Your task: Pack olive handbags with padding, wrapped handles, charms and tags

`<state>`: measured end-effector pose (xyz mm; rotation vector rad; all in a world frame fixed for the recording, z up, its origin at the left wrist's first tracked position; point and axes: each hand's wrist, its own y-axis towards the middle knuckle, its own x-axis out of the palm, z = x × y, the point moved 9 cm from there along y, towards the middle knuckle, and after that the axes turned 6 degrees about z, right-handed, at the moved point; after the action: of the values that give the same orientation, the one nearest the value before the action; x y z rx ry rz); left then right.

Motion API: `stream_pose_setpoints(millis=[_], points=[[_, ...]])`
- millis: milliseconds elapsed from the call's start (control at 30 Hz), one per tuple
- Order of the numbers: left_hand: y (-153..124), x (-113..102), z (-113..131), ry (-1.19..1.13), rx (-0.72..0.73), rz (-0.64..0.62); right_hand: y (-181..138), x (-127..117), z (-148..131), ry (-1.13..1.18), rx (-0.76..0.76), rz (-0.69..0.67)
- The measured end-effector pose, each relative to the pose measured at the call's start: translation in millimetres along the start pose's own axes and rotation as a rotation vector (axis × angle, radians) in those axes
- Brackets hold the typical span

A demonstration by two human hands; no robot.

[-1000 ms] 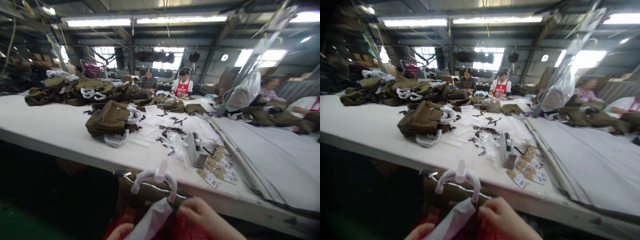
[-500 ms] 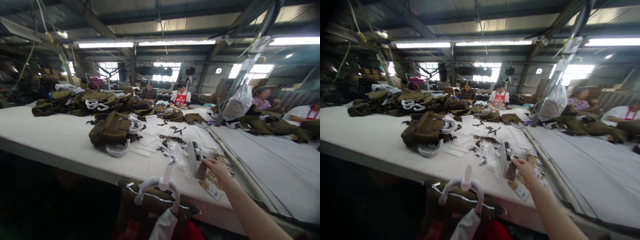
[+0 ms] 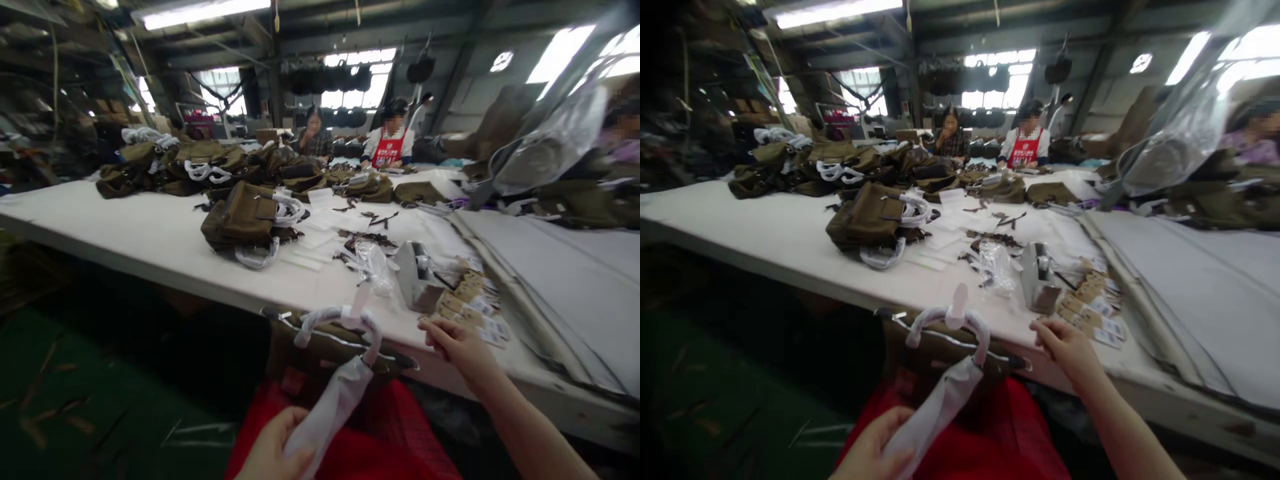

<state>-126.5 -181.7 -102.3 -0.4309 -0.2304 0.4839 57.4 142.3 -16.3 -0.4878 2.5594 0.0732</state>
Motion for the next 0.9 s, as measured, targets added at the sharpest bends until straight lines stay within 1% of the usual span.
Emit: stream_pose_setpoints(millis=[33, 100, 200, 267, 367, 433, 500, 633, 700, 767, 833, 900], points=[[-3.2, -2.1, 0.4, 0.014, -0.007, 0.035, -23.7, 23.6, -9.0, 0.093, 0.032, -0.139], [-10.7, -3.6, 4.3, 0.059, -0.033, 0.086, -75.0, 65.6, -29.7, 0.188, 0.084, -0.357], [-19.8, -4.9, 25.6, 0.199, 0.048, 0.169, -144.2, 119.8, -54.1, 0.258, 0.111, -0.641], [-24.4, -5.0, 37.9, 0.304, 0.101, 0.209, -174.0, 148.1, -54.3, 0.272, 0.144, -0.759], [-28.7, -4.9, 43.2, 0.353, 0.128, 0.232, -192.0, 178.0, -34.2, 0.235, 0.229, -0.826], [-29.4, -5.3, 41.3, 0.343, 0.136, 0.239, -192.8, 188.9, -19.3, 0.206, 0.274, -0.826], [-27.9, -5.3, 36.9, 0.305, 0.129, 0.233, -191.5, 194.6, -10.0, 0.182, 0.289, -0.827], [-19.9, -3.0, 28.5, 0.210, 0.086, 0.198, -191.1, 198.8, -3.1, 0.156, 0.290, -0.841], [-15.9, -5.4, 27.0, 0.243, 0.060, 0.226, -192.1, 200.1, -1.5, 0.157, 0.291, -0.852], [-14.3, -9.2, 31.1, 0.306, 0.076, 0.275, -194.4, 202.1, 0.0, 0.173, 0.304, -0.879], [-15.6, -10.6, 40.5, 0.377, 0.139, 0.310, -196.2, 204.1, 0.5, 0.202, 0.317, -0.905], [-19.2, -8.1, 50.1, 0.463, 0.206, 0.313, -197.0, 206.4, 0.5, 0.225, 0.320, -0.922]])
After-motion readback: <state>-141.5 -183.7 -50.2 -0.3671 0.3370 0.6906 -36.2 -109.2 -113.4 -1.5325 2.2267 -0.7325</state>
